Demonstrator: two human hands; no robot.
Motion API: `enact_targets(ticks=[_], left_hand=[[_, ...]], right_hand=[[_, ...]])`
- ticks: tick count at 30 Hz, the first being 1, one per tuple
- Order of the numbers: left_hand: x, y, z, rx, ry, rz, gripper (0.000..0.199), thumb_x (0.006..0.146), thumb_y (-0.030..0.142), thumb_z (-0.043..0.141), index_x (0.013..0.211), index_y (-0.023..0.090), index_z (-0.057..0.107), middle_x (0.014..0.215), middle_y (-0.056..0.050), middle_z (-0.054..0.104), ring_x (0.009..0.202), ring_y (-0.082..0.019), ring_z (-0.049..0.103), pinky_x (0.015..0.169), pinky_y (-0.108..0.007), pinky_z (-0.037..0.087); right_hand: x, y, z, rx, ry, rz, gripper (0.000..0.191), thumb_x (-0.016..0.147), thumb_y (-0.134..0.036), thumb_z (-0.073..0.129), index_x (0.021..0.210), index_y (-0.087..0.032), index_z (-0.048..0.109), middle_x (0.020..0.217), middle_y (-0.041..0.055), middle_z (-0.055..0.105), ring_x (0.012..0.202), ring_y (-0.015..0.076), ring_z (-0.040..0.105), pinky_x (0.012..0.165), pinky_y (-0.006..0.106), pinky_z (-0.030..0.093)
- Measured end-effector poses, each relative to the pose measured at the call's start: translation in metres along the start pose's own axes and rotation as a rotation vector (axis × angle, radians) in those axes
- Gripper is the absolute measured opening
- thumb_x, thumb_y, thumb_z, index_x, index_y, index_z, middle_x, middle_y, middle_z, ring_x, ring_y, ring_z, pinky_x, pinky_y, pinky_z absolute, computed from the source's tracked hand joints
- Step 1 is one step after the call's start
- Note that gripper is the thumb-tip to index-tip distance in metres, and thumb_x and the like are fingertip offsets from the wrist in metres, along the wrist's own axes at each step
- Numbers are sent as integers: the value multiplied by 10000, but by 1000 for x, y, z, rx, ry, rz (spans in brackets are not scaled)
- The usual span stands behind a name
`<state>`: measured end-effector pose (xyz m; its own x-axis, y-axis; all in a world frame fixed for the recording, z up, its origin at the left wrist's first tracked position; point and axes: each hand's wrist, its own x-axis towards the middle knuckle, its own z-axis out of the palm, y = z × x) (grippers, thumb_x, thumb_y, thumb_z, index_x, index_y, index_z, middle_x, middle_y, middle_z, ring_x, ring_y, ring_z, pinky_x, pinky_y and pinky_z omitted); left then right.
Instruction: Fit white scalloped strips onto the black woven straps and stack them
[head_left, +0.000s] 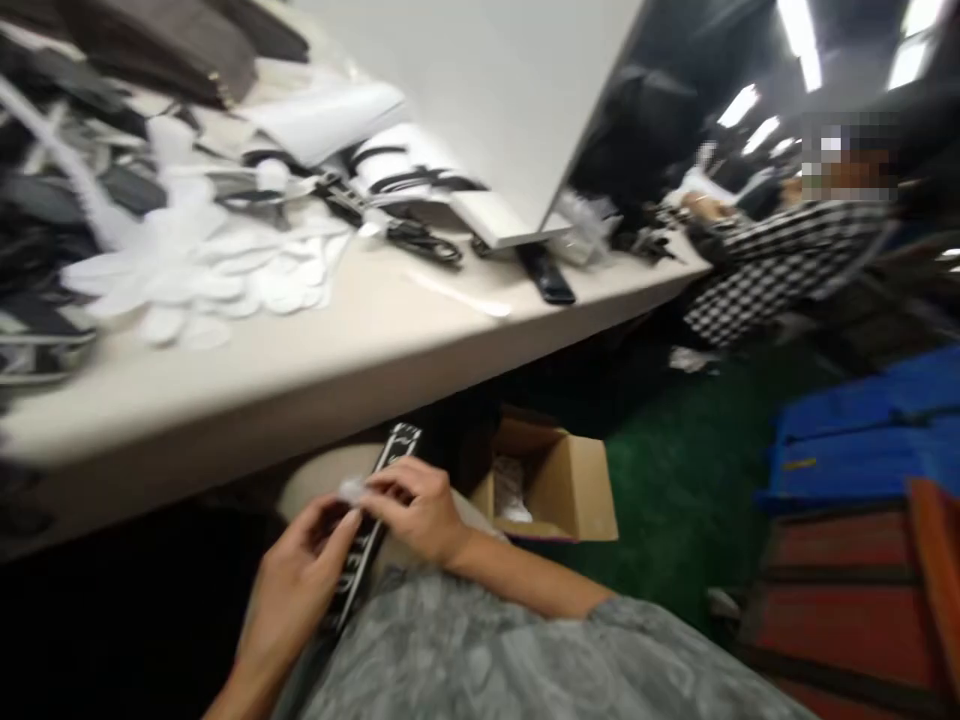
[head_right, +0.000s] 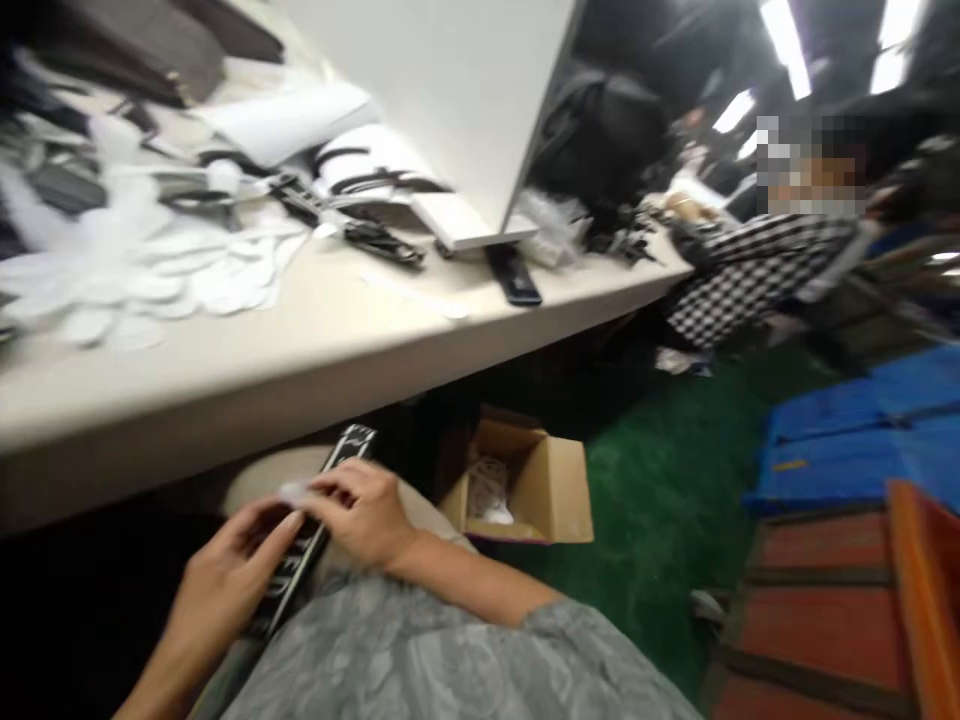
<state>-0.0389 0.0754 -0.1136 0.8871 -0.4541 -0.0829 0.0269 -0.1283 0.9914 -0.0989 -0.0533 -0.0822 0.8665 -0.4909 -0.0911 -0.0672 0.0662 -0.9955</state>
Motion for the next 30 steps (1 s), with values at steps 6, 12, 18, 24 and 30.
enact_targets(ticks=[6,12,18,24,30], left_hand=[[-11,-3,-6,119,162,-32,384,878,550,622,983,203,750,941,-41,743,838,-186,684,756,-269,521],[2,2,-4,190,240,184,207,904,388,666,933,204,757,905,-12,695,793,-131,628,737,-226,474],[3,2,-5,-109,235,-118,259,784,454,786,886,216,780,829,-6,726,772,-150,646,743,-231,489],[-3,-1,-4,-243,327,-164,247,743,425,825,847,204,785,755,5,703,719,-125,615,714,-206,475],[-6,-5,-2,-179,353,-34,133,820,339,778,846,208,779,808,2,698,766,-139,625,757,-238,482]], right_hand=[[5,20,-4,-302,-62,-282,82,879,-256,713,875,-178,739,833,22,649,716,112,597,645,230,468],[4,12,-3,-385,-50,-280,104,913,-245,677,832,-180,683,815,10,610,707,112,575,643,233,460],[10,11,4,-409,-54,-270,90,886,-262,726,851,-181,706,1047,41,617,676,90,543,670,243,474],[22,4,9,-556,-163,-260,108,916,-187,656,810,-181,636,931,30,687,896,153,642,839,267,470],[30,3,6,-480,-263,-196,185,896,-235,703,730,-184,639,791,-12,641,761,122,602,746,240,448]])
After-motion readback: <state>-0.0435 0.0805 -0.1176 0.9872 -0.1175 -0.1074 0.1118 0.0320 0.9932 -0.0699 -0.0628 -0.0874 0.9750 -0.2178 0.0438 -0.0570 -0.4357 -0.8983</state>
